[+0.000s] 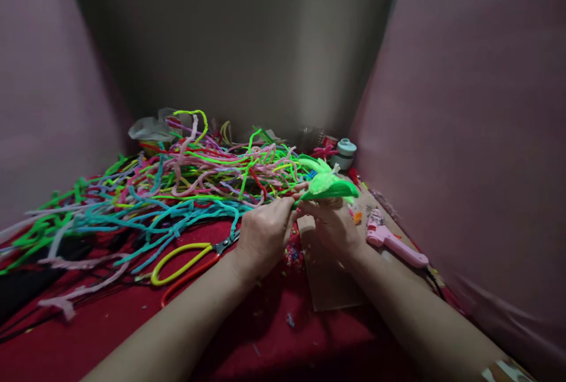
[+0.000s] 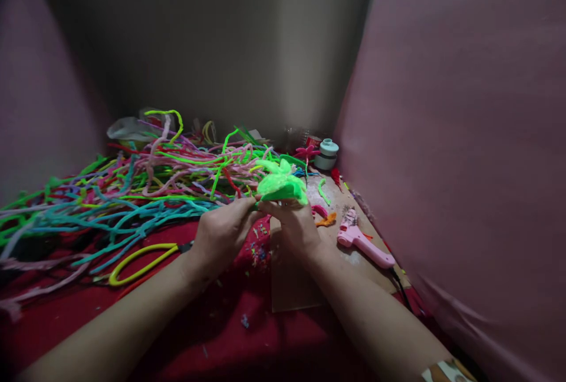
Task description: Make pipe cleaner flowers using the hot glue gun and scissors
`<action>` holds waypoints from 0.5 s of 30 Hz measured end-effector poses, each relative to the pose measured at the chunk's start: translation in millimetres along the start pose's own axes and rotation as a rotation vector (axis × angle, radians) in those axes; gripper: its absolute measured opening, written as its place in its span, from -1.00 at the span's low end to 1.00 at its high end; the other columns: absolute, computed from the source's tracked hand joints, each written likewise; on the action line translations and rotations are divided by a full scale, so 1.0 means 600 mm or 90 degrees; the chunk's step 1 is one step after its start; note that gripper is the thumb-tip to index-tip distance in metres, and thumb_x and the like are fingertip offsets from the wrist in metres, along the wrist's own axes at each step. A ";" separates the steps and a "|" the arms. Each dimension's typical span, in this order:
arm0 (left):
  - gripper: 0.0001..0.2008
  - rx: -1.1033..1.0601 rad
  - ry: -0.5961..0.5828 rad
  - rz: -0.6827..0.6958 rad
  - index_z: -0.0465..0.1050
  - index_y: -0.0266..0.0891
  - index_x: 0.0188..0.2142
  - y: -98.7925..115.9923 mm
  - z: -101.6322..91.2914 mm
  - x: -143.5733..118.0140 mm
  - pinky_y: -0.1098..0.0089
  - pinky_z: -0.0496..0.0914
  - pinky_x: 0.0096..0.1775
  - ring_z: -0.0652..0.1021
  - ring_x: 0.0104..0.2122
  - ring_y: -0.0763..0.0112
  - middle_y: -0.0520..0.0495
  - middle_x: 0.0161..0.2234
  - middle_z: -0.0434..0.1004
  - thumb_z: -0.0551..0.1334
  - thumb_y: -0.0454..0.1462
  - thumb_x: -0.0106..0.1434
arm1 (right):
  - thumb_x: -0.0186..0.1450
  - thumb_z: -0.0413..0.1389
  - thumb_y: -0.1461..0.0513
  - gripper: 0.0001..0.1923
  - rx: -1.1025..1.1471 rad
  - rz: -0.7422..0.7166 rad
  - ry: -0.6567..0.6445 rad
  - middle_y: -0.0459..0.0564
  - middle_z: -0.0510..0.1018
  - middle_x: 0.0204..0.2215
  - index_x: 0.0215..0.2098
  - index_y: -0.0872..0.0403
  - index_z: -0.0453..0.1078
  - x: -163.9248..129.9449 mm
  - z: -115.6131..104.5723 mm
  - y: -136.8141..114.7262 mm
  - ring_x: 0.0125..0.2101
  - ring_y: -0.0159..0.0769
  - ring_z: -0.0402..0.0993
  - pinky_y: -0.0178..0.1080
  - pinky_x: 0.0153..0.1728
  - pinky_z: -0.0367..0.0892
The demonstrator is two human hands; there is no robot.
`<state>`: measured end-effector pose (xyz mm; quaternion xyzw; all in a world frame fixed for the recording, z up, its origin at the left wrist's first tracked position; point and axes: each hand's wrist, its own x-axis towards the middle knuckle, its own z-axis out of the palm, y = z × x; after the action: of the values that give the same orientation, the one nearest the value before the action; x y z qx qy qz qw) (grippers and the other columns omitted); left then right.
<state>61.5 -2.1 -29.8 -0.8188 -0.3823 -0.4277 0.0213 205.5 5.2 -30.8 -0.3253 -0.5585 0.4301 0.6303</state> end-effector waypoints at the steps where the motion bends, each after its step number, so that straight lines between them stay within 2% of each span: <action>1: -0.78 0.045 0.006 0.019 0.47 -0.29 -0.33 -0.001 0.002 -0.002 0.43 0.28 -0.40 0.48 -0.48 0.38 -0.11 -0.47 0.53 0.06 -0.28 0.27 | 0.09 0.23 0.18 -0.84 0.013 0.004 -0.003 -0.10 0.58 -0.39 -0.32 -0.05 0.51 -0.001 0.003 0.001 -0.29 -0.19 0.47 -0.09 -0.17 0.35; 3: -0.77 0.040 -0.001 0.021 0.46 -0.27 -0.38 -0.005 0.001 -0.002 0.45 0.25 -0.42 0.44 -0.51 0.41 -0.06 -0.53 0.49 0.04 -0.31 0.28 | 0.09 0.23 0.21 -0.88 0.033 0.005 -0.017 -0.11 0.58 -0.41 -0.36 -0.06 0.53 -0.002 0.006 0.000 -0.31 -0.20 0.47 -0.10 -0.18 0.35; 6: -0.82 -0.148 -0.033 -0.061 0.44 -0.22 -0.39 -0.010 -0.007 0.007 0.51 0.22 -0.46 0.36 -0.56 0.51 0.06 -0.58 0.39 0.07 -0.31 0.25 | 0.06 0.26 0.25 -0.87 0.024 -0.002 -0.050 -0.14 0.59 -0.39 -0.38 -0.07 0.55 0.003 0.000 -0.002 -0.33 -0.26 0.46 -0.14 -0.17 0.35; 10: -0.78 -0.357 -0.092 -0.202 0.29 -0.25 -0.59 -0.008 -0.023 0.023 0.52 0.14 -0.51 0.23 -0.61 0.58 0.13 -0.65 0.19 0.14 -0.30 0.17 | 0.01 0.31 0.24 -0.77 -0.014 0.038 -0.116 -0.13 0.60 -0.35 -0.31 -0.07 0.57 0.010 -0.013 -0.009 -0.26 -0.25 0.46 -0.12 -0.10 0.33; 15: -0.74 -0.552 -0.187 -0.291 0.22 -0.27 -0.64 -0.002 -0.034 0.030 0.50 0.08 -0.53 0.18 -0.61 0.59 0.13 -0.66 0.17 0.17 -0.26 0.13 | 0.10 0.26 0.19 -0.84 0.003 0.038 -0.190 -0.10 0.60 -0.35 -0.30 -0.09 0.57 0.013 -0.024 -0.024 -0.23 -0.26 0.48 -0.10 -0.07 0.34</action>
<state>53.0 2.0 -4.3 -0.6996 -0.3379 -0.4209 -0.4682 222.0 7.1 -17.1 -0.2731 -0.6349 0.4935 0.5280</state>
